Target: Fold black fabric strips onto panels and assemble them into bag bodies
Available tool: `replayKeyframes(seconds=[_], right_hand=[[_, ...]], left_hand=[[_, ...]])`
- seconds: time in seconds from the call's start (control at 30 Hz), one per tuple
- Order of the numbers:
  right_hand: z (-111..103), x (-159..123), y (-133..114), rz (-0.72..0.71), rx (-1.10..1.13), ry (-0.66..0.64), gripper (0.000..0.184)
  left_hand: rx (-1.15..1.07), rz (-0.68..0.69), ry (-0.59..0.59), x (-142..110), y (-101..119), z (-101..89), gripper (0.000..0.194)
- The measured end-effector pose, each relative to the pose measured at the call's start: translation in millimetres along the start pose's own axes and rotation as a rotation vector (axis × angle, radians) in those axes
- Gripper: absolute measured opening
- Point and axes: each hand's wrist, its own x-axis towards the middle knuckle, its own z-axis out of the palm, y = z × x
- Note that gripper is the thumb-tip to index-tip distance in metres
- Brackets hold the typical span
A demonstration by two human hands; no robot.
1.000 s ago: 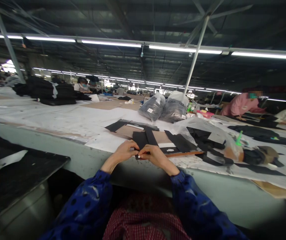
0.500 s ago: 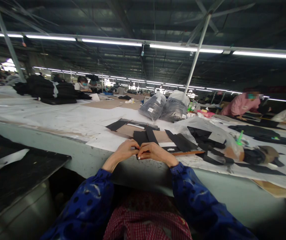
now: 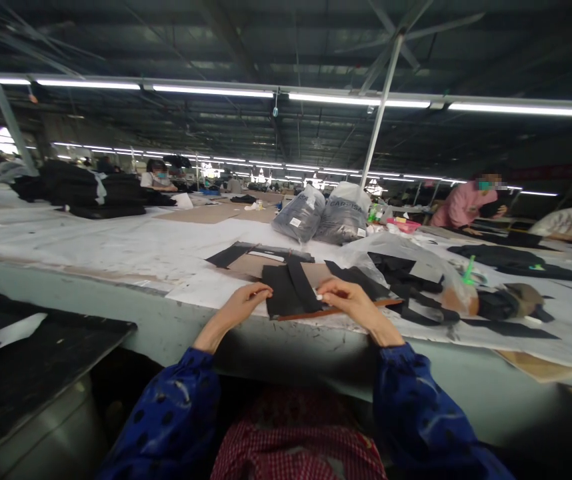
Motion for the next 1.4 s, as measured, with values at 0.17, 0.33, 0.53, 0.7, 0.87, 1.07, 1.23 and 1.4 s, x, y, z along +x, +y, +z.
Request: replayKeyframes(seconds=[0.17, 0.33, 0.53, 0.7, 0.87, 1.07, 1.23, 1.4], right_hand=[[-83, -68, 17, 0.226, -0.39, 0.484, 0.037], [-146, -129, 35, 0.694, -1.002, 0.594, 0.023], [-126, -116, 42, 0.25, -1.184, 0.341, 0.03], [-85, -55, 33, 0.141, -1.074, -0.027, 0.041], [-91, -28, 14, 0.165, -1.094, -0.008, 0.025], [-118, 0, -60, -0.003, -0.973, 0.046, 0.03], [-126, 21, -121, -0.129, -0.899, -0.072, 0.028], [-115, 30, -147, -0.127, -0.857, -0.145, 0.026]], left_hand=[[0.228, 0.181, 0.101, -11, 15, 25.9, 0.044], [0.358, 0.307, -0.22, -4, 25, 53.5, 0.068], [0.322, 0.318, -0.387, 11, 28, 43.8, 0.043], [0.308, 0.31, -0.404, 12, 32, 37.8, 0.043], [0.163, 0.234, -0.358, 13, 36, 18.7, 0.039], [0.003, 0.148, -0.163, 23, 74, -47.3, 0.042], [0.075, 0.155, -0.078, 23, 105, -88.5, 0.05], [0.527, 0.205, 0.082, 19, 127, -79.4, 0.043]])
